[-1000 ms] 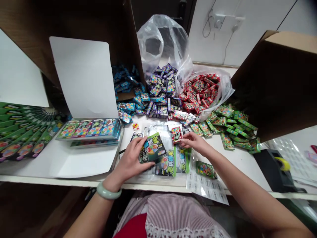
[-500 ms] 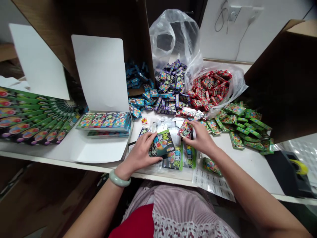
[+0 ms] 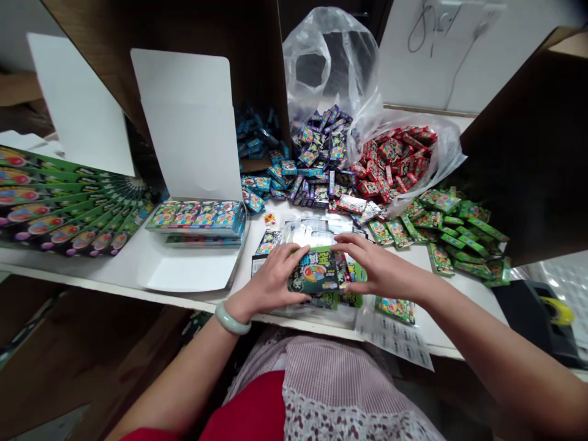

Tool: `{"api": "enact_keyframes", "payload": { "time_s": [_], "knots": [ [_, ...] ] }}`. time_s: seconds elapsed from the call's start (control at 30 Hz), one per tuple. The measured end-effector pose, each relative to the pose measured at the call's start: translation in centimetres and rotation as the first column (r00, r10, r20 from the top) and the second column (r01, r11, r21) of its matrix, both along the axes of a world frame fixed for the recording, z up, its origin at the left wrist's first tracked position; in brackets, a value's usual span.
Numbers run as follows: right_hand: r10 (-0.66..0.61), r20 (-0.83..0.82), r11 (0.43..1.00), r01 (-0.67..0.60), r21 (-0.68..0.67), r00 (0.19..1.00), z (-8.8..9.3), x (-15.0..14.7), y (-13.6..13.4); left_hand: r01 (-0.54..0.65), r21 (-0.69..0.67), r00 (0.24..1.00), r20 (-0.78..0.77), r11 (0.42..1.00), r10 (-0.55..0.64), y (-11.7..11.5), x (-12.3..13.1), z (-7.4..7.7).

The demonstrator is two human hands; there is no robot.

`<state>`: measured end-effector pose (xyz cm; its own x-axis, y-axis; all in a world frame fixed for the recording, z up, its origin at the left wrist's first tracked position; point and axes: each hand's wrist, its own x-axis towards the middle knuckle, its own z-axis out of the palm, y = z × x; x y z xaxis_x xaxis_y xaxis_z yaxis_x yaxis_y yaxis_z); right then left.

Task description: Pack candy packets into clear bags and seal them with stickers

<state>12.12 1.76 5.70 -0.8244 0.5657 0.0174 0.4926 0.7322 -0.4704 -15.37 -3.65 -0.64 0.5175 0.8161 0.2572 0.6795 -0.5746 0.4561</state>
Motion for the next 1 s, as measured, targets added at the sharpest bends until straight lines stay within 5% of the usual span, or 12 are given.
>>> {"api": "enact_keyframes", "payload": {
  "time_s": [0.2,0.3,0.4,0.5,0.67,0.87,1.0],
  "knots": [
    [-0.210,-0.201,0.978,0.206,-0.042,0.957,-1.0,-1.7,-1.0,-0.144,0.024,0.987,0.072,0.989,0.142,0.1,-0.4,-0.6],
    [-0.171,-0.193,0.985,0.164,-0.050,0.966,-1.6,-2.5,-0.5,-0.146,0.013,0.985,0.097,0.989,0.144,0.2,-0.6,-0.7],
    [-0.266,-0.189,0.964,0.264,-0.036,0.945,-2.5,-3.4,3.1,-0.190,-0.004,0.972,0.137,0.982,0.189,0.2,-1.2,-0.6],
    [-0.445,-0.124,0.876,0.460,0.144,0.887,-4.1,-5.0,8.5,-0.231,-0.010,0.961,0.150,0.973,0.230,-0.1,-2.0,-0.5],
    [-0.448,-0.099,0.850,0.457,0.260,0.889,-7.3,-8.5,14.3,-0.232,-0.010,0.959,0.163,0.973,0.230,-0.5,-2.6,-0.3],
    [-0.417,-0.165,0.870,0.445,0.212,0.894,-8.3,-7.9,14.9,-0.231,-0.010,0.960,0.160,0.973,0.229,-0.3,-2.9,-0.4],
    [-0.498,-0.303,0.835,0.543,0.085,0.813,-7.5,-5.7,13.3,-0.242,-0.003,0.958,0.156,0.970,0.239,-0.1,-3.2,-0.3]
  ]
}}
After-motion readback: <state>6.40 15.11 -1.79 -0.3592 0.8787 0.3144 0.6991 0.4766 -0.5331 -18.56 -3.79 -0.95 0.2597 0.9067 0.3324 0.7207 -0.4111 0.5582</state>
